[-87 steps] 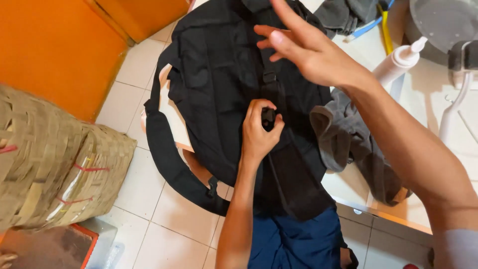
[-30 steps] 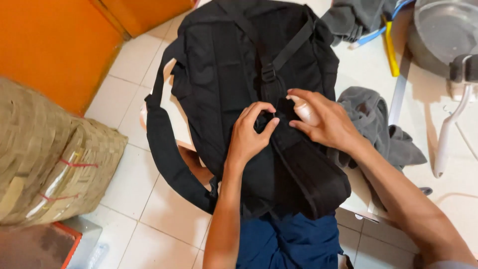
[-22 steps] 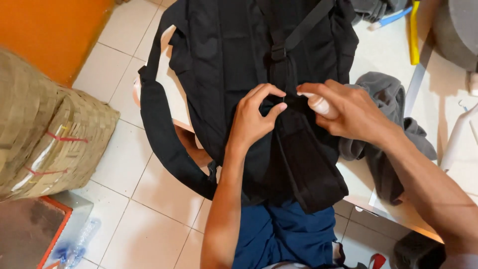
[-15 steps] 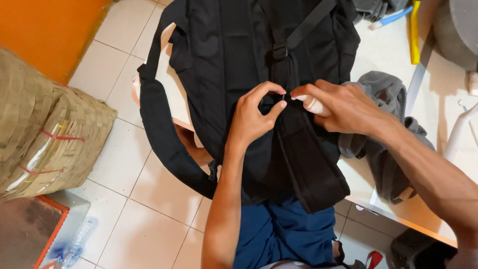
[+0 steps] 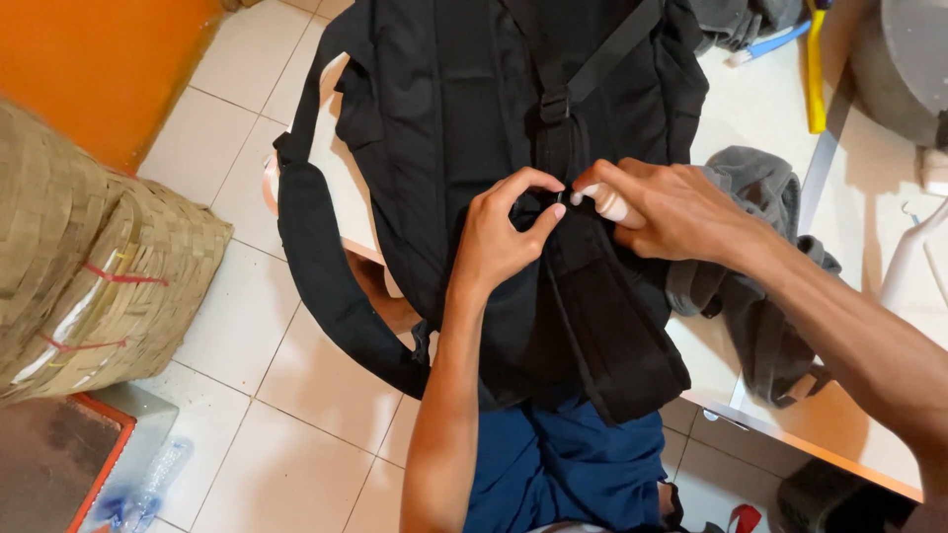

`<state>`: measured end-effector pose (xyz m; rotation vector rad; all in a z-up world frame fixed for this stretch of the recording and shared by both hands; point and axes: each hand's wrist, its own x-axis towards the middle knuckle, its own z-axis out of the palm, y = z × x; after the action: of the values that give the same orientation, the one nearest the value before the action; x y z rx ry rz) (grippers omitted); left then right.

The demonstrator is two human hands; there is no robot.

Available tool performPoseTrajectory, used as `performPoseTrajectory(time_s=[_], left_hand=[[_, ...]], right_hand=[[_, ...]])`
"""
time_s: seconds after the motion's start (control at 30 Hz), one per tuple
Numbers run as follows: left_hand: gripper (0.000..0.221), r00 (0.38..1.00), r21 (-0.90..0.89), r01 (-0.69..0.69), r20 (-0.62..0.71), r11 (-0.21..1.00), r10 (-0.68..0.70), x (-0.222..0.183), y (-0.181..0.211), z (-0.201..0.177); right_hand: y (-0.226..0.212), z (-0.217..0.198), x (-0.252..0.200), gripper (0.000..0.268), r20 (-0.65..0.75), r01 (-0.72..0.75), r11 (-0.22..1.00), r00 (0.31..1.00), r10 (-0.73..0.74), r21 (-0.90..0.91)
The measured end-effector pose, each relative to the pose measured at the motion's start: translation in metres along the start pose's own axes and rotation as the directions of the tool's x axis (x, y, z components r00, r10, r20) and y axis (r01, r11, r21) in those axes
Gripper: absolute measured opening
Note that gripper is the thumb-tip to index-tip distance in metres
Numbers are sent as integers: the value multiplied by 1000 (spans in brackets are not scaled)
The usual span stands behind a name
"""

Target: Cleaning the straps and handle of a black backpack using a brush, cleaning liquid, and a cloth.

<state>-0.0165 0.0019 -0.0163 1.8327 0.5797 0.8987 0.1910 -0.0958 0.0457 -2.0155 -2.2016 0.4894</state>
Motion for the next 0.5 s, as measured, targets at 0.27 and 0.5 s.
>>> performPoseTrajectory(time_s=[0.27,0.5], left_hand=[[23,1000,-1,3,4,1000,-3,1,-2,1],[22,1000,1,-19,-9,1000,19,0,-3,-1]], right_hand=[[0,4,7,57,-51,-59,997,997,62,55],[1,-6,-4,71,-302,-84,909,927,221,407]])
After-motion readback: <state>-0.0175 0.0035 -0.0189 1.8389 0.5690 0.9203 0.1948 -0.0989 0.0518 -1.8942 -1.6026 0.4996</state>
